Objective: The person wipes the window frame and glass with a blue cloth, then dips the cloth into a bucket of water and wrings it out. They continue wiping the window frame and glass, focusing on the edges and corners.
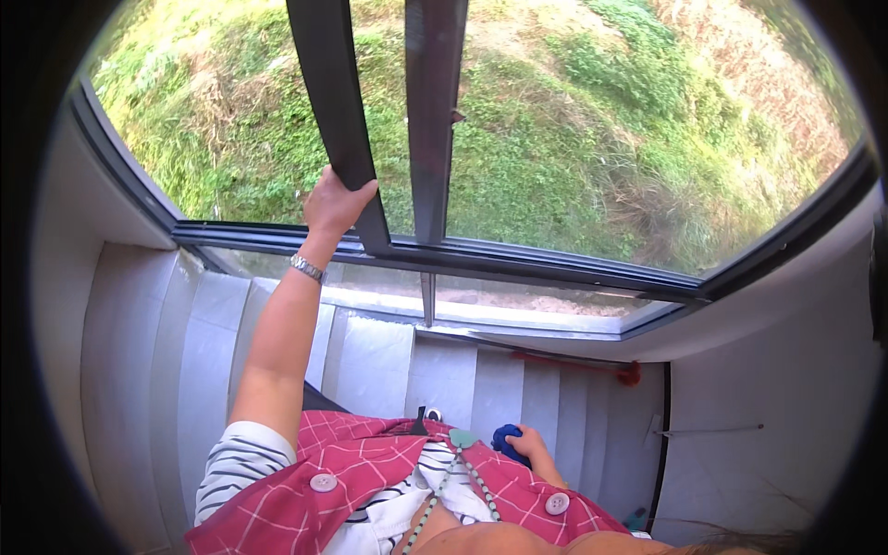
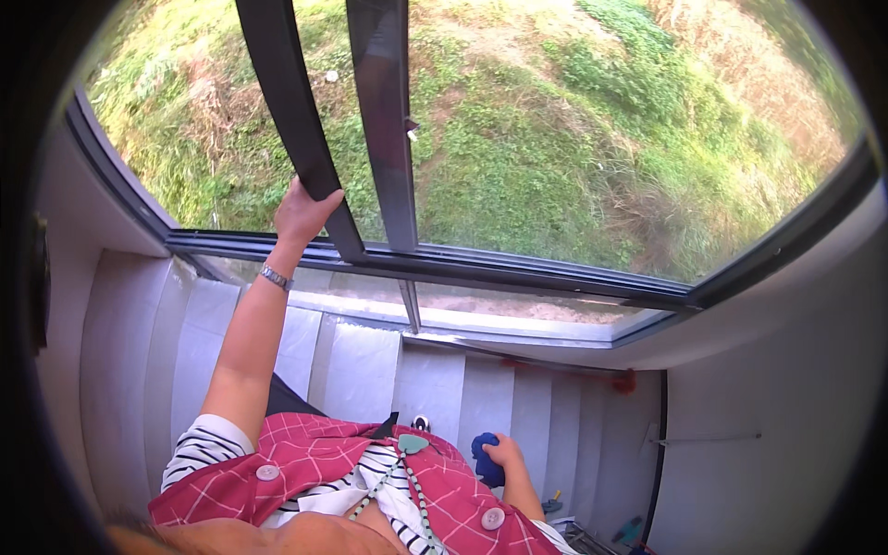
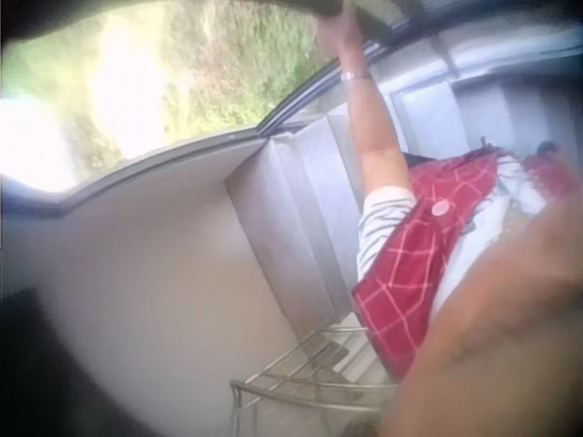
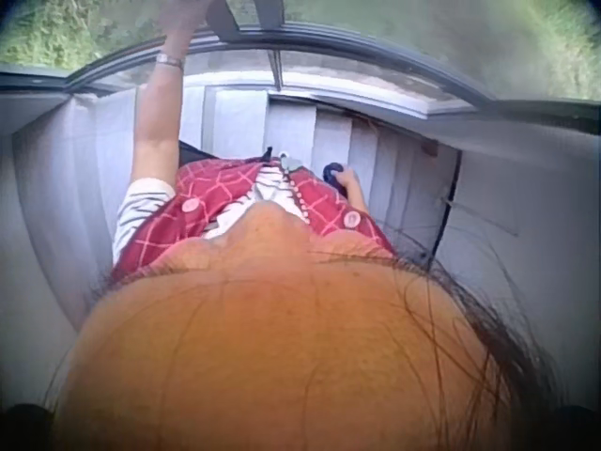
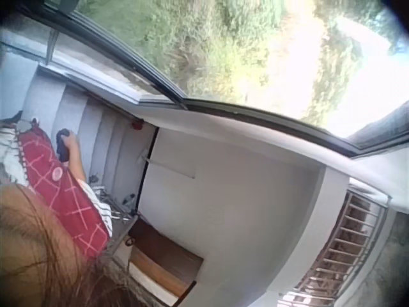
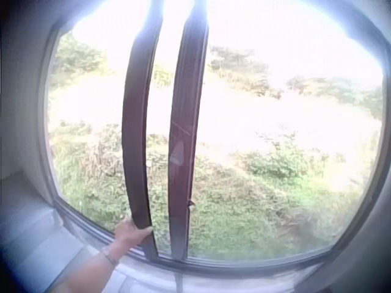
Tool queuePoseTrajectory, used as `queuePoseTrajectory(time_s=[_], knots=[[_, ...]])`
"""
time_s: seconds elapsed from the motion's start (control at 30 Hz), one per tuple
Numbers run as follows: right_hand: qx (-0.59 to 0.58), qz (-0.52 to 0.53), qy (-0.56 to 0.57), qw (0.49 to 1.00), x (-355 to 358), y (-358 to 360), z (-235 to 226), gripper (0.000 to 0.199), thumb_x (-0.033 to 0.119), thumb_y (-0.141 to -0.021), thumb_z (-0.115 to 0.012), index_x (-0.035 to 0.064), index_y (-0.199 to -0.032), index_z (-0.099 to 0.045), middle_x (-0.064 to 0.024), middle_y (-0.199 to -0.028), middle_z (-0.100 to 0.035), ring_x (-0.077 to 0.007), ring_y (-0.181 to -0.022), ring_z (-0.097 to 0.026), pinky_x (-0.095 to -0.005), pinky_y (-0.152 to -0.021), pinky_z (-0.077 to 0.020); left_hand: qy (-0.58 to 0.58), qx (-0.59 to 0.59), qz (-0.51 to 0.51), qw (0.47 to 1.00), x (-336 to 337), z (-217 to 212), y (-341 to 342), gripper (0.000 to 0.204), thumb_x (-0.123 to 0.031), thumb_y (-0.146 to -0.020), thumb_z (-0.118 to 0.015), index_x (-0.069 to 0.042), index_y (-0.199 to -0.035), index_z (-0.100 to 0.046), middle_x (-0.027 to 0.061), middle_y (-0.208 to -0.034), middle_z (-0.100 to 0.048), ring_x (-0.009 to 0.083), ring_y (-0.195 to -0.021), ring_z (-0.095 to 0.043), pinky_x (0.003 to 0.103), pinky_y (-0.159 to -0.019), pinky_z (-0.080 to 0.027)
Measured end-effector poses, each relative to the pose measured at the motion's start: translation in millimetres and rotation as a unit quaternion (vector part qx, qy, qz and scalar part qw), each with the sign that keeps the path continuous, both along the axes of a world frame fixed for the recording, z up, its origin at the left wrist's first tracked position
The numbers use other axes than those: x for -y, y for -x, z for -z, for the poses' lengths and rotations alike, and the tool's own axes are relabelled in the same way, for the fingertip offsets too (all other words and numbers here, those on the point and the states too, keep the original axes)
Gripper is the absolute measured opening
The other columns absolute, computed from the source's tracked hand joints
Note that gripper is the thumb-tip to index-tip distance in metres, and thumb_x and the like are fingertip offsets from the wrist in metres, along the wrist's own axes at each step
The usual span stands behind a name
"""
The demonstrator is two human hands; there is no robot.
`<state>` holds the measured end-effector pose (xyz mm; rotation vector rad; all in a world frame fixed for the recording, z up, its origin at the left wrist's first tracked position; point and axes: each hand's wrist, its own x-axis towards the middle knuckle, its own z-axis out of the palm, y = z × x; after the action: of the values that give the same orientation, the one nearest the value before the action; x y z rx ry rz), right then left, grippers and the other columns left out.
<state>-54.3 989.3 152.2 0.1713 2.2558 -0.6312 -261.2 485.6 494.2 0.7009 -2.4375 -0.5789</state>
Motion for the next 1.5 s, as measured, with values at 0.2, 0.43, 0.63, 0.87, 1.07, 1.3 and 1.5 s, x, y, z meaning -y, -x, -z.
queuePoseTrajectory(time_s=[0.2, 0.43, 0.63, 0.87, 1.07, 1.3, 1.5], knots=[[-0.025, 0.001, 0.015, 1.000, 11.3, 13.7, 10.3, 0.063, 0.039, -0.072, -0.070, 0.0078, -0.125, -0.056, -0.0204, -0.117, -0.061, -0.0339, -0.110, -0.059, -0.0391, -0.094, -0.0464, -0.005, 0.027, -0.010, 1.000, 13.3, -5.9, -6.5, 0.060, -0.050, -0.069, -0.070, -0.010, -0.111, -0.057, 0.0139, -0.102, -0.067, 0.0338, -0.096, -0.064, 0.044, -0.082, -0.051], [-0.020, 0.013, 0.036, 0.999, 9.3, 21.5, 26.6, 0.061, 0.037, -0.072, -0.070, 0.0074, -0.123, -0.058, -0.0197, -0.116, -0.062, -0.0331, -0.109, -0.060, -0.0385, -0.094, -0.0465, -0.012, 0.046, -0.031, 0.998, 44.0, -4.3, -8.1, 0.064, -0.053, -0.067, -0.071, -0.010, -0.111, -0.056, 0.0150, -0.103, -0.067, 0.0342, -0.097, -0.063, 0.044, -0.082, -0.051], [0.017, 0.029, 0.039, 0.999, -9.3, 13.6, 38.4, 0.056, 0.035, -0.072, -0.071, 0.0043, -0.118, -0.061, -0.0195, -0.110, -0.065, -0.0302, -0.098, -0.065, -0.0378, -0.087, -0.0504, -0.032, 0.095, -0.050, 0.994, 56.9, -16.1, -15.5, 0.068, -0.054, -0.068, -0.070, -0.008, -0.115, -0.057, 0.0147, -0.110, -0.065, 0.0330, -0.104, -0.062, 0.044, -0.086, -0.050], [0.098, 0.125, 0.195, 0.968, -35.3, -17.7, 53.9, 0.032, 0.021, -0.078, -0.069, -0.0027, -0.100, -0.067, -0.0109, -0.086, -0.069, -0.0166, -0.073, -0.064, -0.0338, -0.065, -0.0525, -0.048, 0.089, -0.083, 0.991, 94.8, -14.0, -27.2, 0.076, -0.054, -0.067, -0.072, -0.008, -0.124, -0.050, 0.0152, -0.111, -0.064, 0.0333, -0.104, -0.061, 0.042, -0.087, -0.049], [0.128, 0.148, 0.214, 0.957, -21.2, 0.8, 61.6, 0.035, 0.022, -0.078, -0.069, -0.0025, -0.102, -0.066, -0.0120, -0.088, -0.070, -0.0178, -0.075, -0.065, -0.0345, -0.066, -0.0528, -0.069, 0.023, -0.088, 0.993, 135.0, -7.2, -34.9, 0.079, -0.047, -0.066, -0.076, -0.007, -0.127, -0.048, 0.0153, -0.113, -0.064, 0.0323, -0.104, -0.061, 0.040, -0.087, -0.049], [0.060, 0.100, 0.048, 0.992, -10.3, 28.1, 44.9, 0.046, 0.028, -0.075, -0.072, -0.0003, -0.111, -0.064, -0.0158, -0.099, -0.069, -0.0229, -0.086, -0.066, -0.0355, -0.077, -0.0524, -0.030, 0.006, -0.141, 0.990, 173.9, -7.2, -48.0, 0.104, -0.045, -0.064, -0.079, -0.008, -0.143, -0.023, 0.0207, -0.113, -0.062, 0.0373, -0.101, -0.061, 0.044, -0.083, -0.050], [0.060, 0.092, 0.017, 0.994, -4.8, 41.2, 46.5, 0.054, 0.032, -0.073, -0.073, 0.0046, -0.118, -0.062, -0.0167, -0.108, -0.067, -0.0257, -0.100, -0.064, -0.0358, -0.087, -0.0492, 0.047, -0.021, -0.208, 0.977, 214.9, 11.8, -51.9, 0.098, -0.052, -0.069, -0.074, -0.008, -0.142, -0.026, 0.0224, -0.110, -0.062, 0.0405, -0.095, -0.062, 0.047, -0.077, -0.051]])
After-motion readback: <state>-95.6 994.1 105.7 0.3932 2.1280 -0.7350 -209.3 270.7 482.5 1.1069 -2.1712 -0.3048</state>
